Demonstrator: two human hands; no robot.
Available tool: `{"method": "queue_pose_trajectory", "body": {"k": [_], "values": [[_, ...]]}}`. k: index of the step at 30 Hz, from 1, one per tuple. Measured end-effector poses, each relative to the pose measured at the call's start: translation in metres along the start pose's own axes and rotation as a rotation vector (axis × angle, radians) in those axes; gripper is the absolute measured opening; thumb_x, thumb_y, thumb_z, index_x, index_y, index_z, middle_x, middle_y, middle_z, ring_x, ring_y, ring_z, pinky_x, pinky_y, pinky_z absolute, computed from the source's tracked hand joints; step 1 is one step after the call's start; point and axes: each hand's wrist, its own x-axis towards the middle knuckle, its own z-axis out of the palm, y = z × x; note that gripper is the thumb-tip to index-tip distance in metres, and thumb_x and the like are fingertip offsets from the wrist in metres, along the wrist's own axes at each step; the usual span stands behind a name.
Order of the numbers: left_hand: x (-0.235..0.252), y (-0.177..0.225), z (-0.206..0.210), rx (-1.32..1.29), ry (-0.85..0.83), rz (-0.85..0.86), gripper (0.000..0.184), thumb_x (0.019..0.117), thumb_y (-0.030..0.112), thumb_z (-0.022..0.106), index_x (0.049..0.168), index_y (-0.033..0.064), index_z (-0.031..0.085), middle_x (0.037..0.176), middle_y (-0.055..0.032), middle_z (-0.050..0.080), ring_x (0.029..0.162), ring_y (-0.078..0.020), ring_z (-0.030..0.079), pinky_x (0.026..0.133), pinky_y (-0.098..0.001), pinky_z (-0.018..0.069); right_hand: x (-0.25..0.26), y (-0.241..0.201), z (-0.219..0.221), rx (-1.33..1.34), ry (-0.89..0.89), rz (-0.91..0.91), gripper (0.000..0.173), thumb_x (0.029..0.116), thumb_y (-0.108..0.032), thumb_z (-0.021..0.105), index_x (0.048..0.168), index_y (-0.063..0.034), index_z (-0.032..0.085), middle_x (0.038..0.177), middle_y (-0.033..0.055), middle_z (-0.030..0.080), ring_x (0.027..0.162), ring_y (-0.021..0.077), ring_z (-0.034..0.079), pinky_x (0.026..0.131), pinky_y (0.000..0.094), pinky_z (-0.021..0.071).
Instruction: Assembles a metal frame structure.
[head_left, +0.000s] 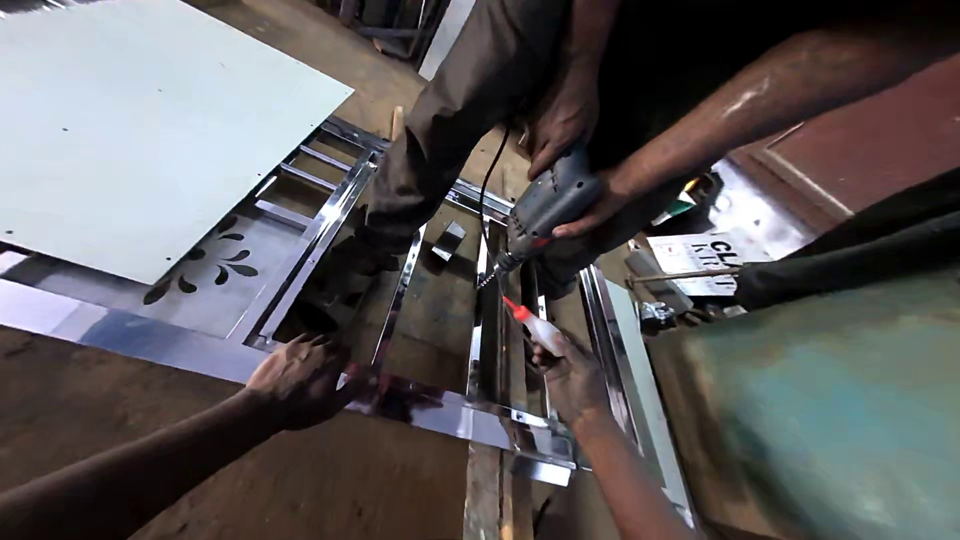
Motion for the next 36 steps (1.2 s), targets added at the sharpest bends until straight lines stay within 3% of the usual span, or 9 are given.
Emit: {"method": "queue_pose_trajectory", "body": {"k": [8, 15, 23, 36], "values": [[0.000, -0.004, 0.006, -0.011, 0.063, 0.007, 0.084, 0.0978, 0.075, 0.025, 0.109, 0.0021, 0.066, 0.114, -0.0190, 0.068, 0.116, -0.0364, 0.064, 0.104, -0.0528, 0.0460, 0.037, 0.026, -0.014, -0.022, 0.121, -0.084, 0.023, 0.1034, -0.007, 0.047, 0.113, 0.0069, 0.062, 0.088, 0.0166, 0.069, 0.068, 0.0190, 0.068, 0.063, 0.0311, 0.0598], [0.001, -0.005, 0.009, -0.002, 0.061, 0.012, 0.086, 0.0975, 0.076, 0.022, 0.109, 0.0021, 0.065, 0.112, -0.0188, 0.069, 0.113, -0.0369, 0.065, 0.102, -0.0526, 0.0467, 0.052, 0.023, -0.005, -0.133, 0.173, -0.092, 0.021, 0.1021, 0.000, 0.053, 0.118, 0.0090, 0.062, 0.085, 0.0165, 0.070, 0.067, 0.0203, 0.068, 0.061, 0.0319, 0.0606], [-0.001, -0.005, 0.007, 0.026, 0.041, 0.011, 0.088, 0.0978, 0.076, 0.019, 0.108, 0.0017, 0.065, 0.112, -0.0193, 0.069, 0.113, -0.0370, 0.065, 0.103, -0.0522, 0.0464, 0.080, 0.033, -0.005, -0.369, 0.073, -0.139, 0.022, 0.0995, -0.002, 0.062, 0.118, 0.0087, 0.065, 0.088, 0.0167, 0.071, 0.067, 0.0217, 0.070, 0.065, 0.0351, 0.0624], [-0.002, -0.002, 0.005, 0.028, 0.053, 0.009, 0.087, 0.0983, 0.075, 0.019, 0.106, 0.0017, 0.065, 0.110, -0.0189, 0.069, 0.113, -0.0368, 0.065, 0.102, -0.0518, 0.0468, 0.087, 0.029, 0.002, -0.418, 0.097, -0.138, 0.021, 0.0976, -0.002, 0.066, 0.115, 0.0082, 0.066, 0.086, 0.0167, 0.071, 0.065, 0.0216, 0.070, 0.063, 0.0338, 0.0623]]}}
